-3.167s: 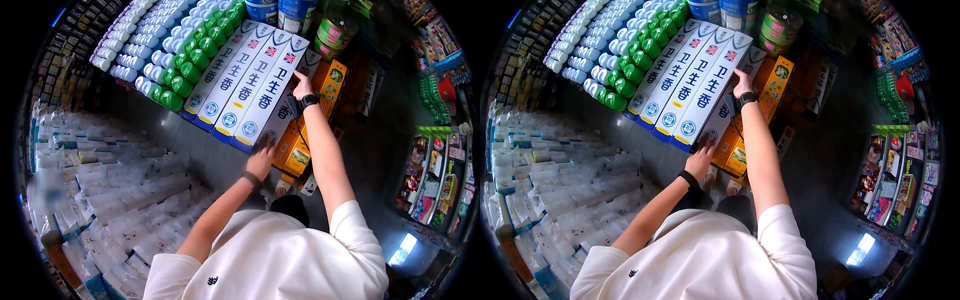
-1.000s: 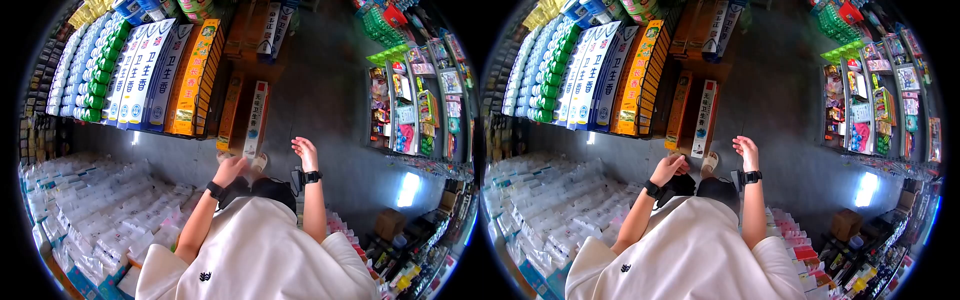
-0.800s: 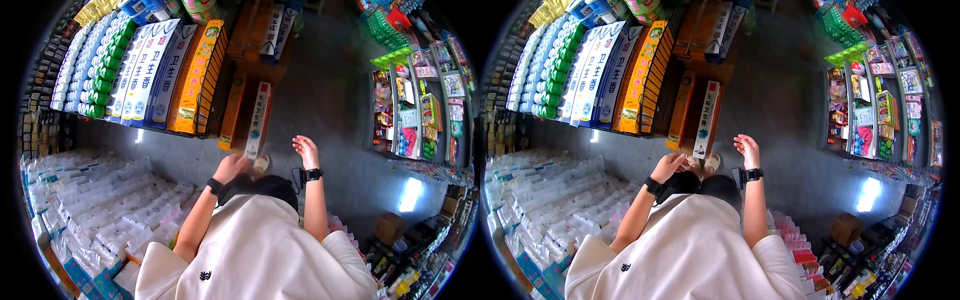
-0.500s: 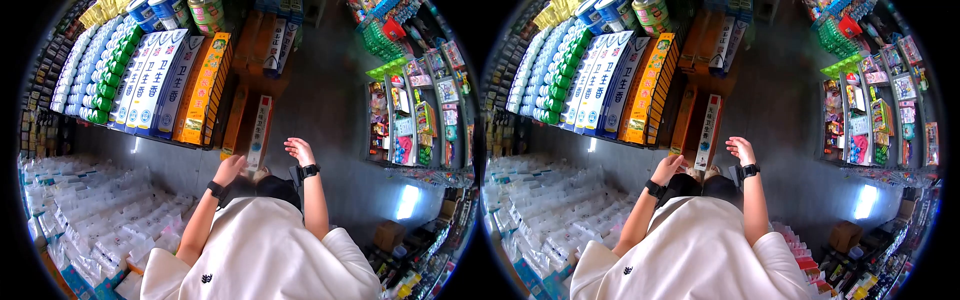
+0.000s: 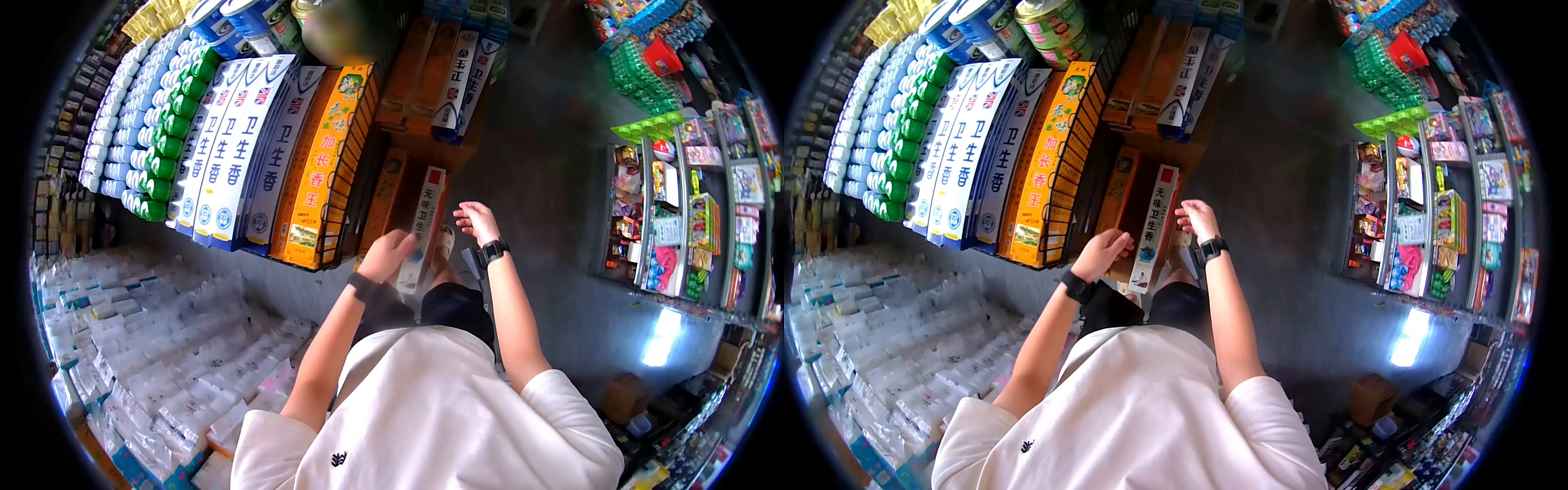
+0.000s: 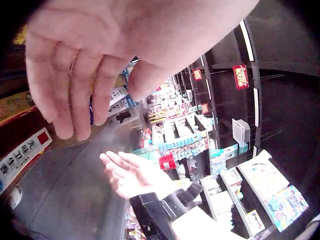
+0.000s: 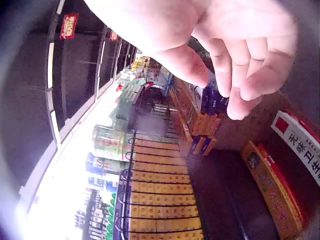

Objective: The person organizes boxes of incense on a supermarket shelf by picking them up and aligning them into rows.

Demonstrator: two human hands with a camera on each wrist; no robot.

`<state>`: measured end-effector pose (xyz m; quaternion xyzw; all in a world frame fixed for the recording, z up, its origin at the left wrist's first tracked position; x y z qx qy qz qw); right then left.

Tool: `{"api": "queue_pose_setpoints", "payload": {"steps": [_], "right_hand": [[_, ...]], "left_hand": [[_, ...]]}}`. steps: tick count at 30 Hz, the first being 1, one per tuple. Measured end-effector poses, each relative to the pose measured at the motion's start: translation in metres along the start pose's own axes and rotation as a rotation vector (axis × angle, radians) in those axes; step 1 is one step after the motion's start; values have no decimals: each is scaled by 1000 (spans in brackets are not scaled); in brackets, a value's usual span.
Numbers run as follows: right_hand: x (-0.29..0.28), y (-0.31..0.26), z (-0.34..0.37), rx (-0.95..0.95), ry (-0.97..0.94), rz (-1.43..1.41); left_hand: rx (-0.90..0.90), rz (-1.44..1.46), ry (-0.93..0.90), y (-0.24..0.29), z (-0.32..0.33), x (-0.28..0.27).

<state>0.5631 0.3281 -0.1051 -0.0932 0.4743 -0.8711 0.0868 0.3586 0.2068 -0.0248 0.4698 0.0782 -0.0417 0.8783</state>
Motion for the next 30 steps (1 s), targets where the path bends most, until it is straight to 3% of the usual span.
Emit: {"api": "queue_pose_setpoints", "payload": {"steps": [9,15,17,19,23,24,27,30], "right_hand": [[-29,-44,-191,-52,96,230],[-13,-46,-280,104,68,324],[-6,-64,-280,32,84,479],[-10,-78,-285,-306,161,778],[-23,-76,-286,-448,200,737],[-25,-79,-283,-395,149,745],[-32,-78,-261,-160,144,56],[-31,-107,-232,-193,30,-61]], "left_hand": [[-122,-42,68,62,-129,27],[-213,35,157,66,-160,40],[-260,75,149,78,-156,40],[-292,135,146,75,-152,43],[-315,149,152,67,-144,45],[-319,160,149,64,-142,46],[-298,182,143,61,-136,49],[-244,192,151,62,-127,46]]}}
Point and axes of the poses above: each hand's wrist, its own z-axis away from the middle knuckle, its own x-axis out of the palm, y = z × x, the point moved 7 cm from there along -z, towards the middle knuckle, and after that the axes turned 9 degrees about -x, right-handed, at the moved point
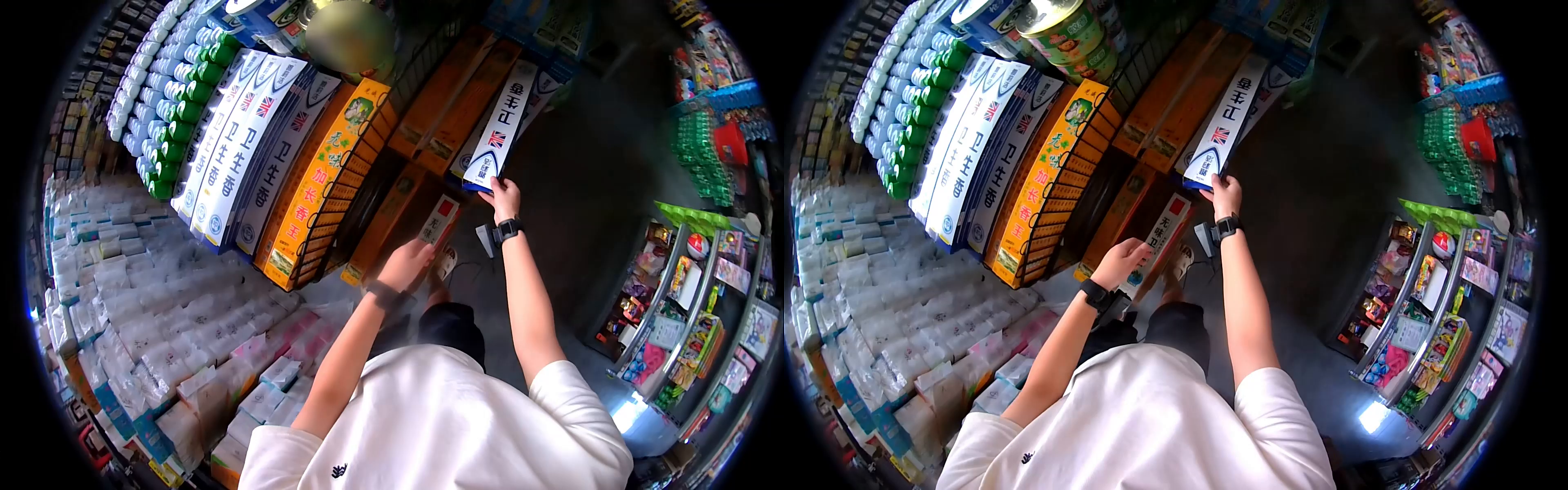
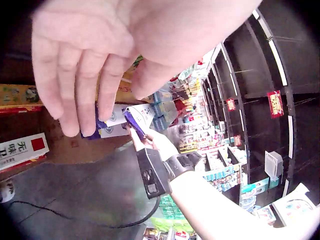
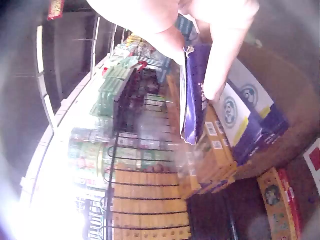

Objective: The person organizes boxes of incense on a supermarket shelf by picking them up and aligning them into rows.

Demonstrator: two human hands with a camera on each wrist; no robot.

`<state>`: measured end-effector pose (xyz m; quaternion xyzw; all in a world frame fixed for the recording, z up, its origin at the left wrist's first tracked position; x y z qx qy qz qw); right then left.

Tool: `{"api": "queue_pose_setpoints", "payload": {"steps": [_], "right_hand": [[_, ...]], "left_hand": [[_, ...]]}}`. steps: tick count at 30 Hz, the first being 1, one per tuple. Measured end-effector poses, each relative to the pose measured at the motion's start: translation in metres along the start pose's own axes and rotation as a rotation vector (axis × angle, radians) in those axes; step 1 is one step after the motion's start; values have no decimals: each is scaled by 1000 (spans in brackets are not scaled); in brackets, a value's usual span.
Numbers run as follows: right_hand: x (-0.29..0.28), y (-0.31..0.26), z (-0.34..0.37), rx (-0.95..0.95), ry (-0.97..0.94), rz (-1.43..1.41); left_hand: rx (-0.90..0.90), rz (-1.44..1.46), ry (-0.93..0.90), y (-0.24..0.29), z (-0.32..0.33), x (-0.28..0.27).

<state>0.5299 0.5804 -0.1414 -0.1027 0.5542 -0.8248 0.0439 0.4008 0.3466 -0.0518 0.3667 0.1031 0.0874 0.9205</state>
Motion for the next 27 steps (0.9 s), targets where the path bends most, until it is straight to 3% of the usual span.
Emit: {"api": "queue_pose_setpoints", "payload": {"steps": [5,12,15,16,21,24,27], "right_hand": [[5,-39,62,-87,-63,-136],[33,-46,211,-132,-31,-204],[62,-32,292,-166,9,-228],[72,-26,316,-161,8,-232],[128,-20,411,-171,12,-271],[149,-14,448,-154,6,-282],[161,-4,471,-155,-19,-329]], "left_hand": [[47,-102,-37,-5,19,-16],[276,-154,-154,-31,71,-66],[489,-145,-194,-38,117,-94],[480,-216,-255,-46,128,-102],[487,40,-535,-65,186,-132],[592,57,-609,-70,213,-139],[559,88,-633,-87,225,-145]]}}
Point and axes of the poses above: each hand's wrist, its own z-axis away from the middle knuckle, its own x-axis out of the palm, y = z × x, the point moved 7 cm from there along -z, towards the middle knuckle, and after that the axes turned 9 degrees about -x, right-handed, at the moved point
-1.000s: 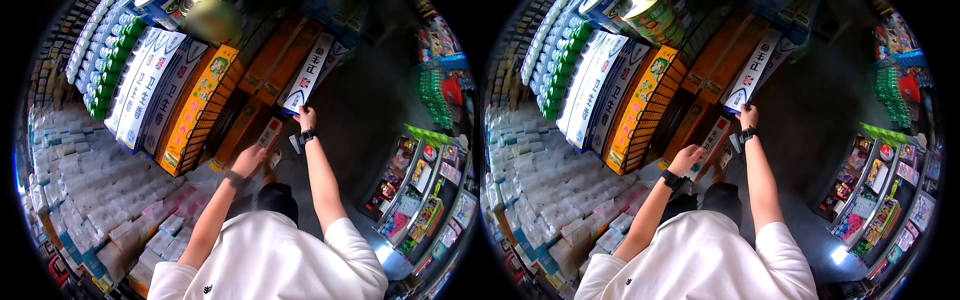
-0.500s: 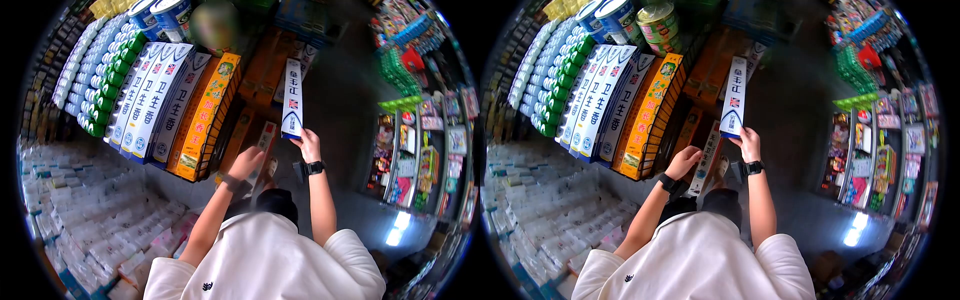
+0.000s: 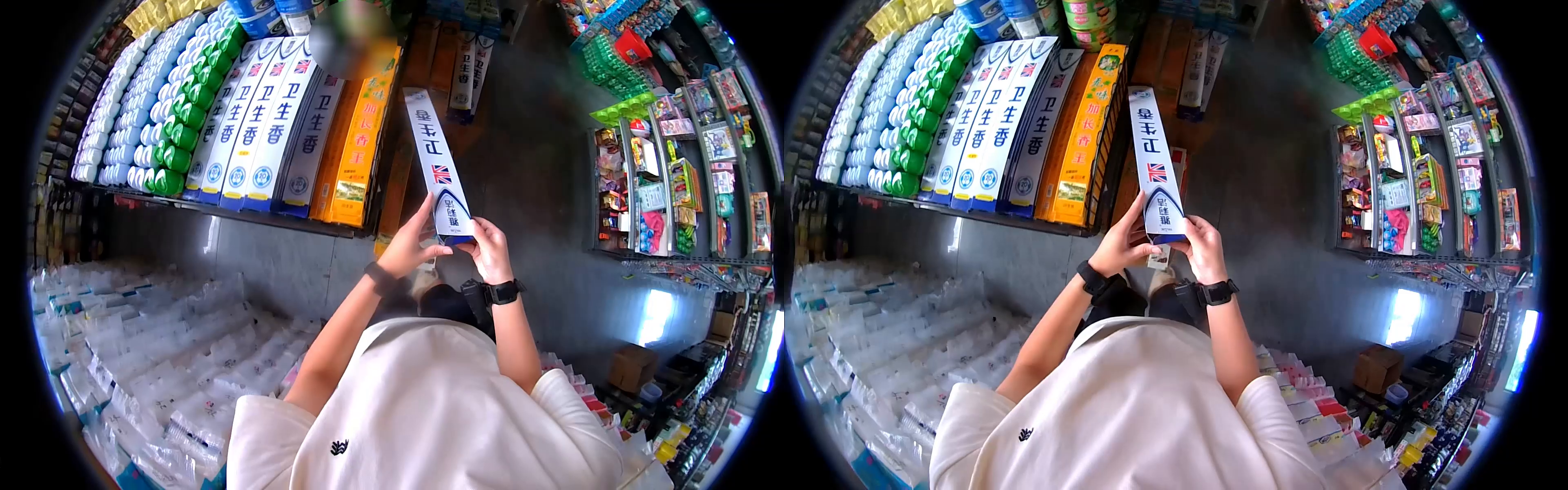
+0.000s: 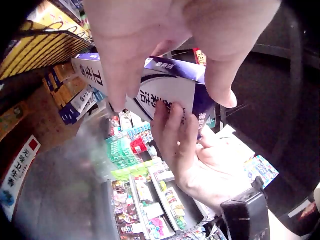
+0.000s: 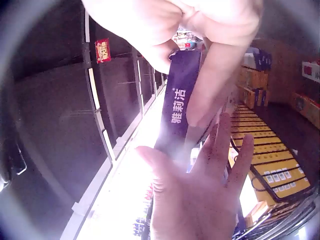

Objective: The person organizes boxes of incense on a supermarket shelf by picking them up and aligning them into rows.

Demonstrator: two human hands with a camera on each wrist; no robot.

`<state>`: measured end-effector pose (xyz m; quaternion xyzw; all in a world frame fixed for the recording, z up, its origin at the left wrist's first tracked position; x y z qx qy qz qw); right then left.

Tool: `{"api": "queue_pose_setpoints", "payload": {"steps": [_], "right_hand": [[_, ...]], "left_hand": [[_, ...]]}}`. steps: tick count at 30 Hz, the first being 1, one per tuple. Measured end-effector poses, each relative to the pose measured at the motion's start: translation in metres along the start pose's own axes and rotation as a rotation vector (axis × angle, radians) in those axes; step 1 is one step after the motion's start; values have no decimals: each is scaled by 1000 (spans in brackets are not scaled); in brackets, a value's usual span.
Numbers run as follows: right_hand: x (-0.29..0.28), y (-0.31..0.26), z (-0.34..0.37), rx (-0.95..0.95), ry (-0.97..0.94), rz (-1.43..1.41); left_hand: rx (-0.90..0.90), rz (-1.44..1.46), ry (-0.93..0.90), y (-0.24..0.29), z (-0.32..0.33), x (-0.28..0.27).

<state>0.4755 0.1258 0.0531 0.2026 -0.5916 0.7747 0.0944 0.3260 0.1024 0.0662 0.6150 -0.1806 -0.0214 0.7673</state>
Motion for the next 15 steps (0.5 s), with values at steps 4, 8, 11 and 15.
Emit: {"api": "queue_pose_setpoints", "payload": {"steps": [4,8,11,15], "right_hand": [[7,-1,19,32,-63,39],[3,3,34,70,-120,52],[-1,-2,45,79,-149,66],[-5,-7,54,82,-200,92]], "left_hand": [[56,58,31,3,29,13],[91,118,7,11,45,29],[140,74,18,8,55,41],[193,-12,68,6,65,53]]}}
Point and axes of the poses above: each hand's wrist, its own z-axis away from the middle knuckle, its own x-axis out of the palm, y = z × x, the point moved 7 cm from there along -z, towards the middle knuckle, and after that the axes turned 9 degrees about -x, right-handed, at the moved point
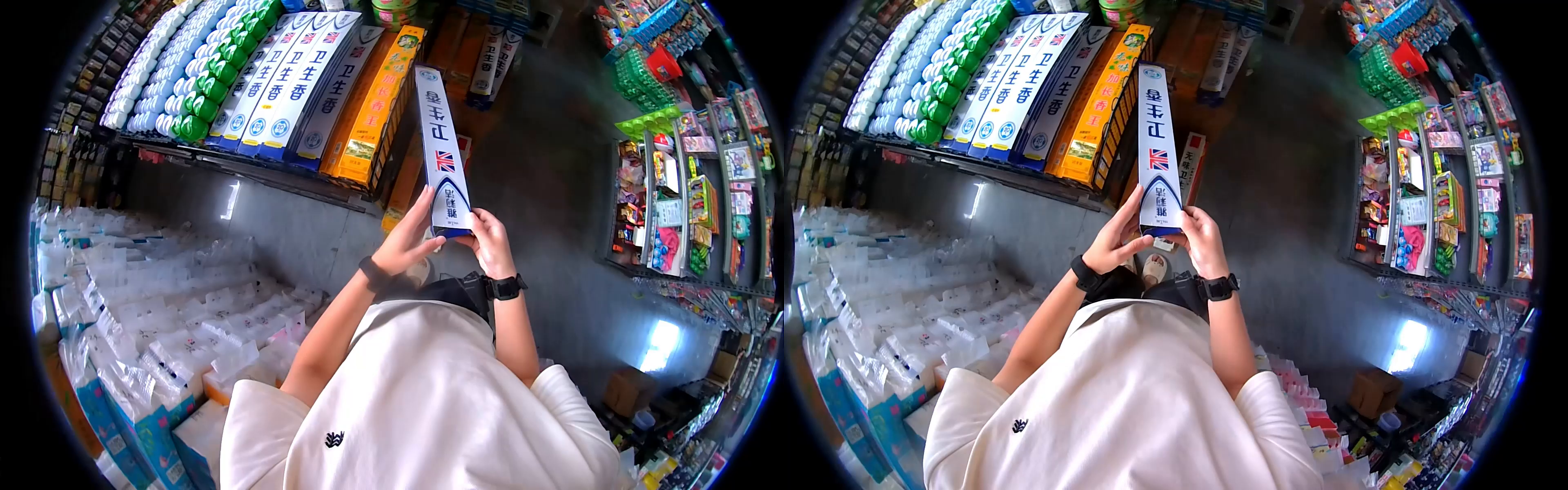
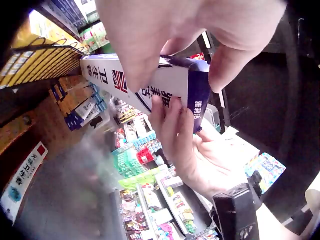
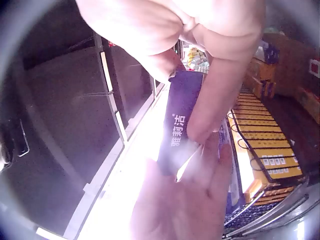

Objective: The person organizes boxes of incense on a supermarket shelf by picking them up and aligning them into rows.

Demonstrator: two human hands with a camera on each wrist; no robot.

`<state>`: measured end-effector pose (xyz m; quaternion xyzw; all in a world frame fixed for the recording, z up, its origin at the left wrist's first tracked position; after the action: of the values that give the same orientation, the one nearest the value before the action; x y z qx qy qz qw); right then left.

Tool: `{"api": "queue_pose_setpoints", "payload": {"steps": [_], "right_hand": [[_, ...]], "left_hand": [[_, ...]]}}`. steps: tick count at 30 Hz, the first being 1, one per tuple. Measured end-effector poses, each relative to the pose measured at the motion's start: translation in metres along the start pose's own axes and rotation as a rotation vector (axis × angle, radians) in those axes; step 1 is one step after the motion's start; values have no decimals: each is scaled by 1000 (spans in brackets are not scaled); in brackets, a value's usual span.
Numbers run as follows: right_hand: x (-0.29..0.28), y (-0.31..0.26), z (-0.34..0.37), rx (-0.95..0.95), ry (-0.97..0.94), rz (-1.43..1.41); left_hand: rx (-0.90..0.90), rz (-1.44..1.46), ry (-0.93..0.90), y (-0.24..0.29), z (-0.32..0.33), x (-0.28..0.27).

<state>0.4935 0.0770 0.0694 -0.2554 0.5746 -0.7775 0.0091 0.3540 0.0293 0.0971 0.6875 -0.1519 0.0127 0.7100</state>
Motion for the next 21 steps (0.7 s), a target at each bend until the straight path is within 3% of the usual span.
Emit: {"api": "queue_pose_setpoints", "payload": {"steps": [13,19,21], "right_hand": [[17,-13,23,-13,-49,-34],[35,-23,36,-45,-13,32],[46,-30,41,-79,9,72]], "left_hand": [[23,-70,-4,32,24,2],[5,-288,1,54,37,-18],[95,-447,2,67,43,-23]]}}
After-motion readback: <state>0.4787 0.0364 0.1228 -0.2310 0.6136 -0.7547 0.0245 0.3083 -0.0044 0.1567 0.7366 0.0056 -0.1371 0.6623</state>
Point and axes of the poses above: each hand's wrist, its own z-axis away from the middle knuckle, its own x-axis out of the palm, y = z × x, the point moved 7 cm from there along -z, towards the middle knuckle, and after that the axes turned 9 degrees about -x, right-handed, at the moved point
